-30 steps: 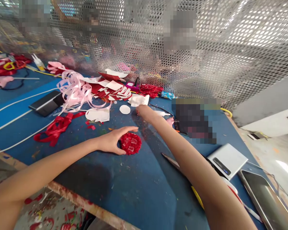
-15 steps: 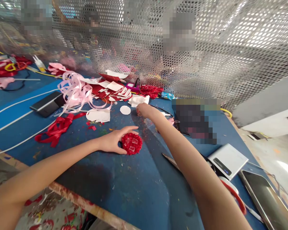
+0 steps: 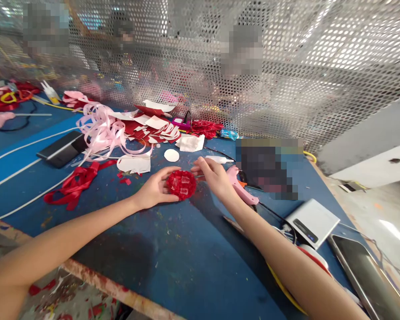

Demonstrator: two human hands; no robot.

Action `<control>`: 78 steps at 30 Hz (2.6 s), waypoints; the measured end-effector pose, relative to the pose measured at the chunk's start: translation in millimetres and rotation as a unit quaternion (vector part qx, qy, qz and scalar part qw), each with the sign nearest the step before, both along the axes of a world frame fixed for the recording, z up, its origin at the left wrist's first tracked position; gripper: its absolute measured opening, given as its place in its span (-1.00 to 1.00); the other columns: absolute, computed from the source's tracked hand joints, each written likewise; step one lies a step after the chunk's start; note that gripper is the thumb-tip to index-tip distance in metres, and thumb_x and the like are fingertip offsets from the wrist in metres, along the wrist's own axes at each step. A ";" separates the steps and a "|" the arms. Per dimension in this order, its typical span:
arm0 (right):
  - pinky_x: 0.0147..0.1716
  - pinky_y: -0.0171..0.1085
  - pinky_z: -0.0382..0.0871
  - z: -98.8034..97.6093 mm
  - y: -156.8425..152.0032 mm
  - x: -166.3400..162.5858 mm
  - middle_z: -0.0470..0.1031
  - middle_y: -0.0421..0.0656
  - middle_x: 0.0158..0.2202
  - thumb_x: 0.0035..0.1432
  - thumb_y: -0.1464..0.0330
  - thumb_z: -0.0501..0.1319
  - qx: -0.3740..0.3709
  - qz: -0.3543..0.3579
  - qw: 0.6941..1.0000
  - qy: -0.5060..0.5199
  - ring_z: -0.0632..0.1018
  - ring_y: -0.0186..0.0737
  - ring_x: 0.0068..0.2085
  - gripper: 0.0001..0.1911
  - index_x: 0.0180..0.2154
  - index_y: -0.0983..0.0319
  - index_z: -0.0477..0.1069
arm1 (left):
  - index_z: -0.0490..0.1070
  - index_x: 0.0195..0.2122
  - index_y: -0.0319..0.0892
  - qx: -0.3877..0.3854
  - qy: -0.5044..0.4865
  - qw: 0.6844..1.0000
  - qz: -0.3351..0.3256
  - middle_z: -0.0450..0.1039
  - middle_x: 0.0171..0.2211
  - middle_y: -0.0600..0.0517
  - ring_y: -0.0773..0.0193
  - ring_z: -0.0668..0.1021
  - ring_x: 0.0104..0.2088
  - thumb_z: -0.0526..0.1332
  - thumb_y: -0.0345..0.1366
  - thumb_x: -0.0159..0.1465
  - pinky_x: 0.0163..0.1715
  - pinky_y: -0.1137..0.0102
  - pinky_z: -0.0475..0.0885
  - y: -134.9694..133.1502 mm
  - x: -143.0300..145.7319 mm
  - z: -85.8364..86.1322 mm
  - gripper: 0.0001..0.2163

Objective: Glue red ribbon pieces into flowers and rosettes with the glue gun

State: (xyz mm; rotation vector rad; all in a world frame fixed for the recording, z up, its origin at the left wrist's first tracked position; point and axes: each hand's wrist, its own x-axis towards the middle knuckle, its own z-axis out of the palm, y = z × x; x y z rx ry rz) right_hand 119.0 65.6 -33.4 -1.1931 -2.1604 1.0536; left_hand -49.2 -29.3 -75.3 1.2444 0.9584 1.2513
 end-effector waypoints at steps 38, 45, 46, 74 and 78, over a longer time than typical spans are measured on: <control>-0.44 -0.30 0.32 24.4 -17.6 24.7 0.49 -0.19 -0.49 -0.02 0.17 0.23 -0.087 0.117 0.986 0.081 0.42 -0.36 -0.49 -0.65 -0.28 0.30 0.49 | 0.24 0.07 -0.13 -0.035 -0.039 0.996 0.066 0.48 -0.07 -0.13 0.11 0.56 -0.11 0.33 -0.19 0.08 -0.07 0.19 0.43 -25.9 5.2 13.1 -0.47; -0.32 -0.24 0.35 21.4 -5.4 29.0 0.53 -0.11 -0.39 0.14 0.20 0.10 0.125 0.158 0.970 -0.136 0.51 -0.22 -0.35 -0.73 -0.30 0.24 0.43 | 0.49 -0.31 -0.22 0.005 0.282 0.928 0.241 0.54 -0.47 -0.05 0.13 0.59 -0.41 0.07 -0.02 0.24 -0.27 0.25 0.48 -36.3 -97.0 20.0 -0.63; -0.30 -0.23 0.33 23.2 -0.8 23.0 0.53 -0.09 -0.37 0.18 0.23 0.06 0.177 0.147 0.960 -0.158 0.51 -0.20 -0.34 -0.74 -0.32 0.24 0.43 | 0.49 -0.30 -0.21 0.010 0.301 0.916 0.265 0.55 -0.44 -0.07 0.11 0.59 -0.36 0.03 -0.02 0.25 -0.22 0.22 0.46 -36.5 -109.0 23.0 -0.62; -0.34 -0.38 0.28 30.5 -48.1 -225.1 0.46 -0.19 -0.35 0.29 0.35 -0.03 0.270 0.362 0.885 -0.116 0.44 -0.39 -0.36 -0.78 -0.22 0.29 0.35 | 0.02 0.22 -0.20 0.102 0.483 0.774 0.397 0.29 0.12 -0.19 0.07 0.37 0.11 0.13 -0.08 0.22 0.07 0.24 0.25 -99.5 -146.9 26.3 -0.41; -0.43 -0.37 0.17 55.8 -31.2 -198.7 0.42 -0.16 -0.40 0.23 0.40 -0.05 0.263 0.308 0.911 -0.081 0.38 -0.37 -0.42 -0.79 -0.29 0.31 0.33 | 0.32 -0.02 -0.23 0.054 0.449 0.837 0.310 0.49 -0.48 0.01 0.23 0.55 -0.42 -0.07 -0.13 0.33 -0.30 0.38 0.39 -70.5 -134.9 28.3 -0.64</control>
